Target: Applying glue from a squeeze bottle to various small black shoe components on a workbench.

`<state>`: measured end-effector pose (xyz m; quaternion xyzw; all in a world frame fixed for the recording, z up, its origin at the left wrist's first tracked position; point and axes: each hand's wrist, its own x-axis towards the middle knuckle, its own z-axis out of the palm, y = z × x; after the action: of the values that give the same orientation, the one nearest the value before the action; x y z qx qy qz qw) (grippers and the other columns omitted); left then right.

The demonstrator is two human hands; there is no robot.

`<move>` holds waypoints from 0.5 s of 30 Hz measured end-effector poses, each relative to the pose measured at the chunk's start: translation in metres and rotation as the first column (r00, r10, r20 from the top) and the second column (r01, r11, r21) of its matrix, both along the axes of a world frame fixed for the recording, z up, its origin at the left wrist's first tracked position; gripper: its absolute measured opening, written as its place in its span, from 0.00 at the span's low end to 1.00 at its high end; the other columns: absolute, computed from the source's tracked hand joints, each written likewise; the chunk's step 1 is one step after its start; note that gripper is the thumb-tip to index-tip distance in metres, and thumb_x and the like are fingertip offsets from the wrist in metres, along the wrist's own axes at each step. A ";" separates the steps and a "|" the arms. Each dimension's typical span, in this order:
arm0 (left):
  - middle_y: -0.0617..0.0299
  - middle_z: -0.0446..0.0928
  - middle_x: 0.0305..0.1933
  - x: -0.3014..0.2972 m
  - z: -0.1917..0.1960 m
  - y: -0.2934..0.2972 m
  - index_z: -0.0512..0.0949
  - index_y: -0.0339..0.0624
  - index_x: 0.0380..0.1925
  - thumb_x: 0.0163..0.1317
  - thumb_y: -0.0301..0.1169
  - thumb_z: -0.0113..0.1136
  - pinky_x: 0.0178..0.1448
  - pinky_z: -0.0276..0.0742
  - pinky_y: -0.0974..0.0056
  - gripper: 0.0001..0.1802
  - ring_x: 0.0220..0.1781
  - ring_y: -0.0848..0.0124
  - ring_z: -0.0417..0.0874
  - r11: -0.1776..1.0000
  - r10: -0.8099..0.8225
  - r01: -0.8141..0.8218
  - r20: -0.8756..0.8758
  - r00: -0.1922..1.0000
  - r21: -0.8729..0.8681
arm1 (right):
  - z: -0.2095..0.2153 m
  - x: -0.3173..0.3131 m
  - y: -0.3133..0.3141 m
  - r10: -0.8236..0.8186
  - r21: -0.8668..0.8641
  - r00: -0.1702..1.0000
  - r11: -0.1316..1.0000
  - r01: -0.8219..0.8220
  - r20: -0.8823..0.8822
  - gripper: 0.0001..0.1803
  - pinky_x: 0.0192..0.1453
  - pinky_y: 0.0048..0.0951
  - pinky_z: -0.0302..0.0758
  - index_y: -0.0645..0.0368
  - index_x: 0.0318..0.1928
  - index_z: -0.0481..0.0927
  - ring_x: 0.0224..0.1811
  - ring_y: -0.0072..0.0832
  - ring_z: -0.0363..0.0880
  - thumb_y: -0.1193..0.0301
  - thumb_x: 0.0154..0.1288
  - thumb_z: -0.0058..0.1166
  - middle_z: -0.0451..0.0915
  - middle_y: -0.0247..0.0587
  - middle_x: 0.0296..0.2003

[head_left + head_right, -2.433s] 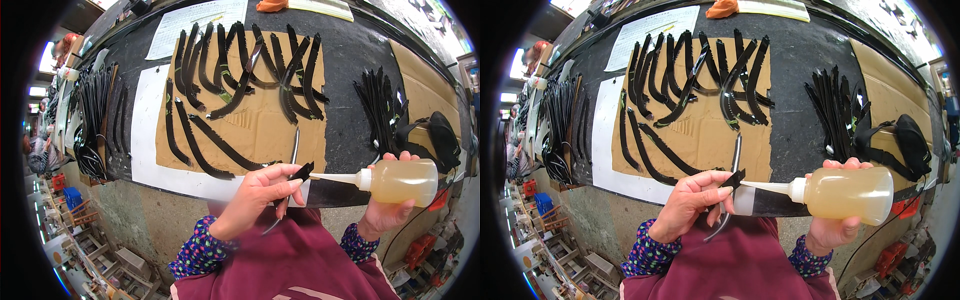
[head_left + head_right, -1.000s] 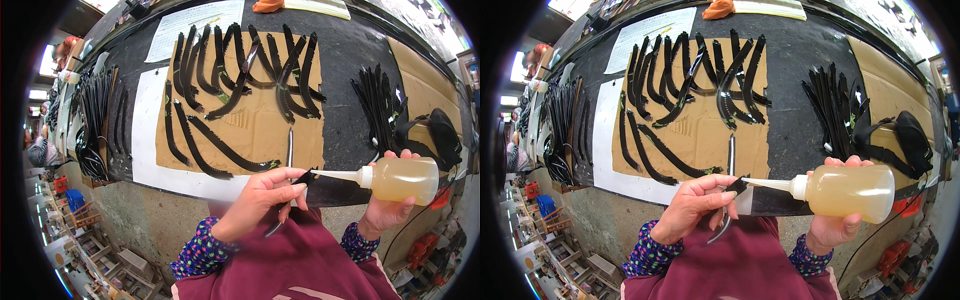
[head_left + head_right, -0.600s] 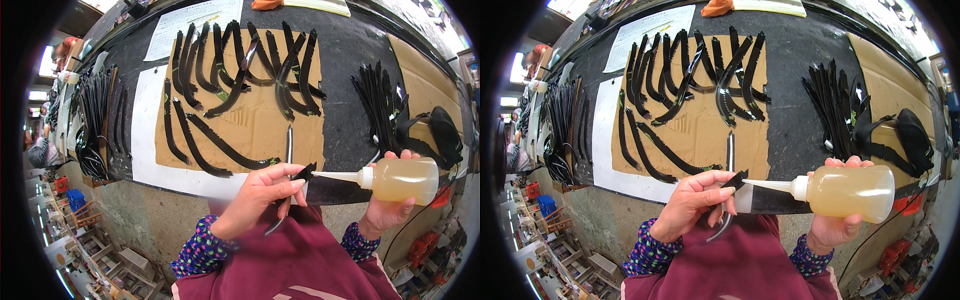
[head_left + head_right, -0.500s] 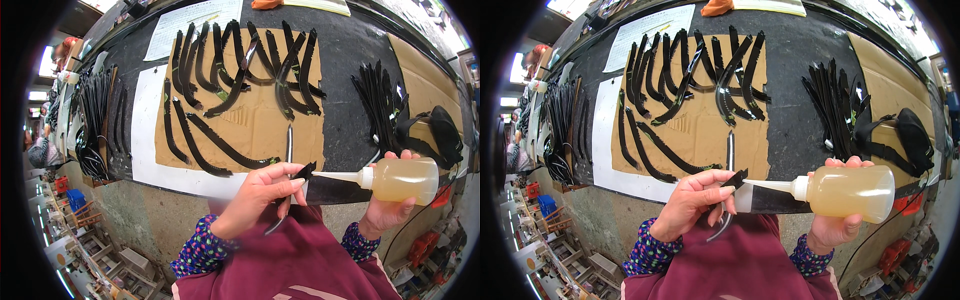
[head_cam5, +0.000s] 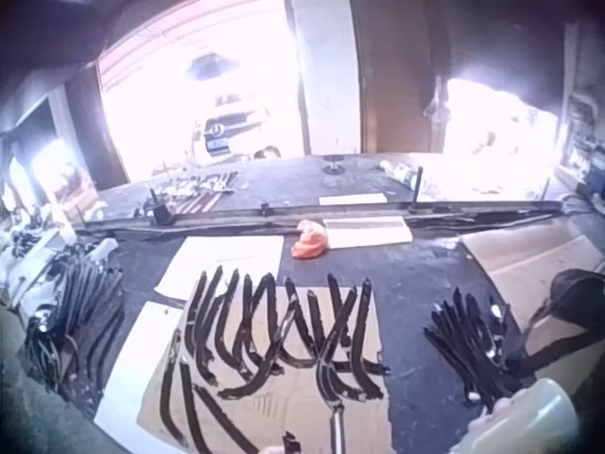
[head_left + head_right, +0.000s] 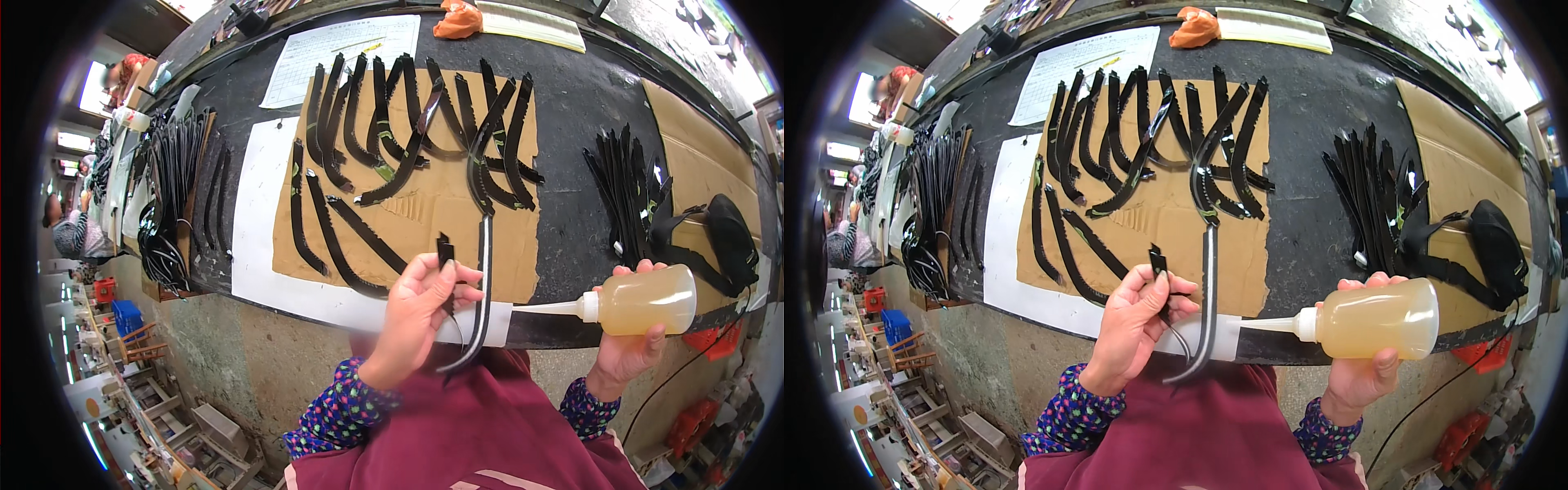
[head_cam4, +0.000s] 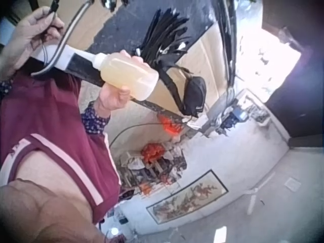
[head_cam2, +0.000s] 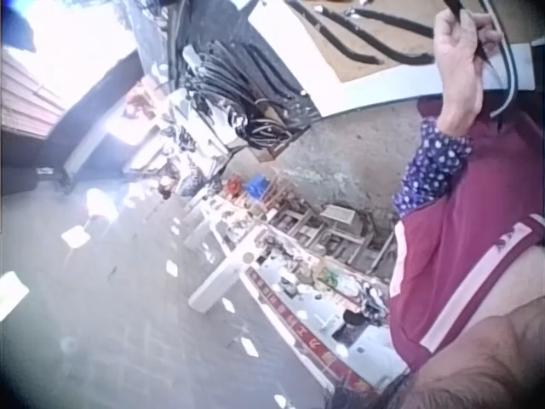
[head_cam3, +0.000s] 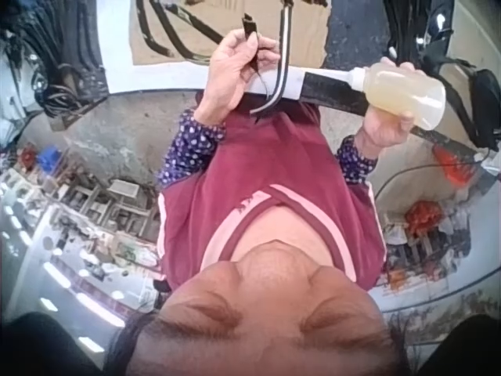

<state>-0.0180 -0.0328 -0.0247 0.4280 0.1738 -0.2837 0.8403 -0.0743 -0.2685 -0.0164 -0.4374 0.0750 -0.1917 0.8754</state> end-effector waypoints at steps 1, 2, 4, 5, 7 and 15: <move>0.56 0.77 0.41 -0.001 -0.001 0.000 0.68 0.39 0.40 0.67 0.30 0.46 0.46 0.75 0.69 0.07 0.38 0.73 0.80 0.996 0.072 -0.074 0.041 0.997 0.055 | 0.000 0.001 0.001 0.010 0.016 1.000 1.000 -0.010 -0.012 0.44 0.51 0.52 0.72 0.57 0.62 0.55 0.57 0.44 0.65 0.59 0.48 0.65 0.62 0.43 0.55; 0.56 0.77 0.40 -0.001 -0.003 0.000 0.68 0.39 0.40 0.67 0.30 0.47 0.46 0.75 0.69 0.06 0.38 0.73 0.80 0.983 0.142 -0.150 0.085 0.986 0.107 | -0.001 0.001 0.002 0.010 0.017 1.000 1.000 -0.010 -0.007 0.44 0.51 0.52 0.72 0.57 0.62 0.55 0.57 0.44 0.65 0.59 0.48 0.65 0.62 0.43 0.55; 0.58 0.77 0.39 0.000 -0.012 0.003 0.68 0.38 0.41 0.65 0.28 0.49 0.45 0.74 0.71 0.07 0.38 0.75 0.79 0.968 0.153 -0.184 0.179 0.972 0.171 | -0.001 0.002 0.006 0.046 0.045 0.999 0.998 -0.046 -0.021 0.43 0.50 0.52 0.74 0.57 0.61 0.56 0.57 0.45 0.65 0.60 0.48 0.65 0.63 0.43 0.55; 0.60 0.77 0.38 0.002 -0.014 0.004 0.69 0.38 0.42 0.64 0.28 0.51 0.44 0.73 0.72 0.08 0.37 0.77 0.77 0.923 0.085 -0.186 0.293 0.952 0.337 | -0.001 0.003 0.008 0.047 0.046 0.999 0.998 -0.046 -0.016 0.43 0.50 0.52 0.74 0.57 0.61 0.56 0.57 0.45 0.65 0.60 0.48 0.65 0.63 0.43 0.55; 0.65 0.75 0.35 0.003 -0.018 0.009 0.68 0.37 0.47 0.62 0.28 0.55 0.41 0.69 0.76 0.15 0.34 0.81 0.72 0.748 -0.095 -0.196 0.394 0.914 0.635 | -0.001 0.004 0.010 0.077 0.070 0.996 0.995 -0.074 -0.041 0.43 0.50 0.52 0.74 0.57 0.61 0.56 0.57 0.45 0.65 0.60 0.49 0.65 0.63 0.43 0.55; 0.51 0.67 0.52 0.005 -0.015 0.006 0.64 0.37 0.56 0.55 0.33 0.59 0.56 0.57 0.55 0.28 0.53 0.56 0.65 0.133 -0.497 -0.635 0.606 0.622 0.761 | -0.006 0.001 0.008 0.053 0.061 0.997 0.997 -0.050 -0.051 0.42 0.51 0.53 0.73 0.57 0.62 0.56 0.57 0.47 0.65 0.60 0.49 0.64 0.65 0.44 0.56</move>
<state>-0.0131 -0.0268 -0.0397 0.9279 -0.0451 0.1710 0.3283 -0.0735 -0.2610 -0.0226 -0.4178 0.0926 -0.1552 0.8904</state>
